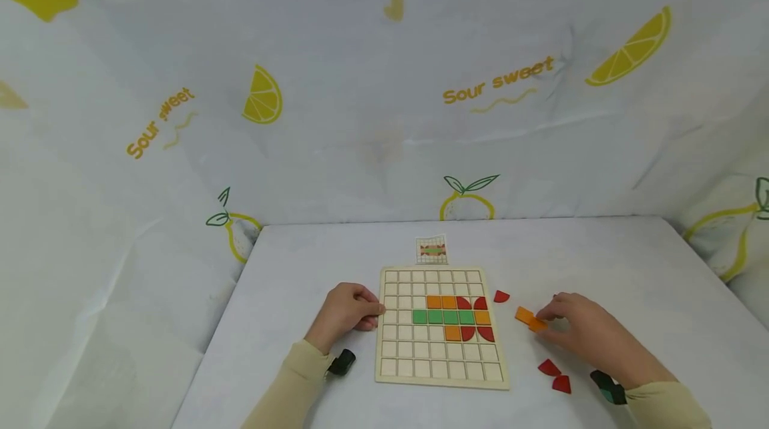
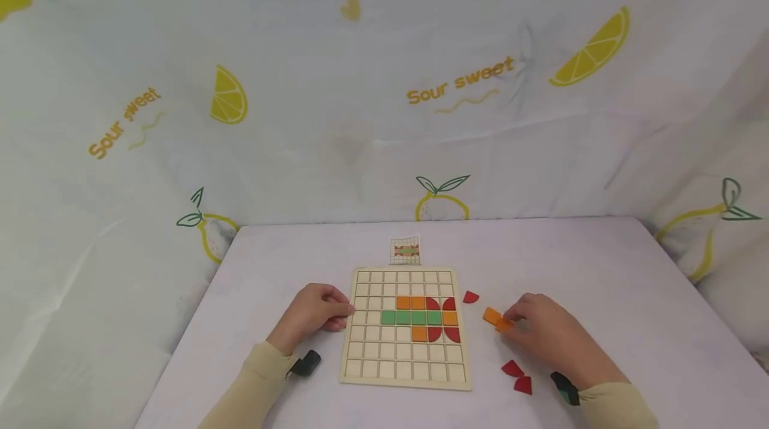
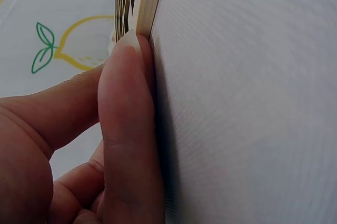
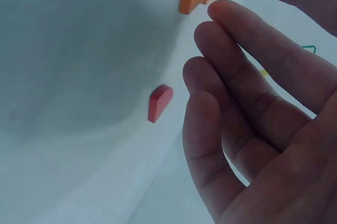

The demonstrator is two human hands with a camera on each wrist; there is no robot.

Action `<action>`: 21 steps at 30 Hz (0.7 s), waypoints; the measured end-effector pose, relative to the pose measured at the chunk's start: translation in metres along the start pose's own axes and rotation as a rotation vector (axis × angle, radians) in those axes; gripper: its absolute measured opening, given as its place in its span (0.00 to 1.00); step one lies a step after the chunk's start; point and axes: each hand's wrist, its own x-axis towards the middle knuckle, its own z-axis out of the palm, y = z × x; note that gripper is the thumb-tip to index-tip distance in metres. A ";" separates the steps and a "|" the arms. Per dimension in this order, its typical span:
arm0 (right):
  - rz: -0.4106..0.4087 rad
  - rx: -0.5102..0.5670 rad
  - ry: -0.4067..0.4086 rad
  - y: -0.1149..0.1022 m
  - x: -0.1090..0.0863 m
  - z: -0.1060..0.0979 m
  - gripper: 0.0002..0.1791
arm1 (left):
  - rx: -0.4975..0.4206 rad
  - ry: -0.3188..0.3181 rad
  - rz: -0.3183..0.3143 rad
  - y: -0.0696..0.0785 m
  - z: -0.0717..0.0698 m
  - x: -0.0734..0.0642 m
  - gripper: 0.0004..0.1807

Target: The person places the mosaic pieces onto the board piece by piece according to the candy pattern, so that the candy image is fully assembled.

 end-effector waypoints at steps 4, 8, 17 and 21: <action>0.005 -0.014 -0.003 0.005 0.000 0.003 0.17 | -0.002 0.001 0.005 -0.001 0.000 0.000 0.10; -0.001 -0.026 0.003 0.009 0.001 0.007 0.15 | -0.002 -0.005 0.008 -0.002 0.000 0.001 0.11; 0.005 -0.020 -0.024 0.009 0.002 0.008 0.12 | -0.007 -0.003 0.009 -0.002 0.001 0.001 0.11; -0.010 -0.006 -0.017 0.004 -0.001 0.007 0.12 | -0.004 -0.002 0.012 -0.002 0.000 0.001 0.11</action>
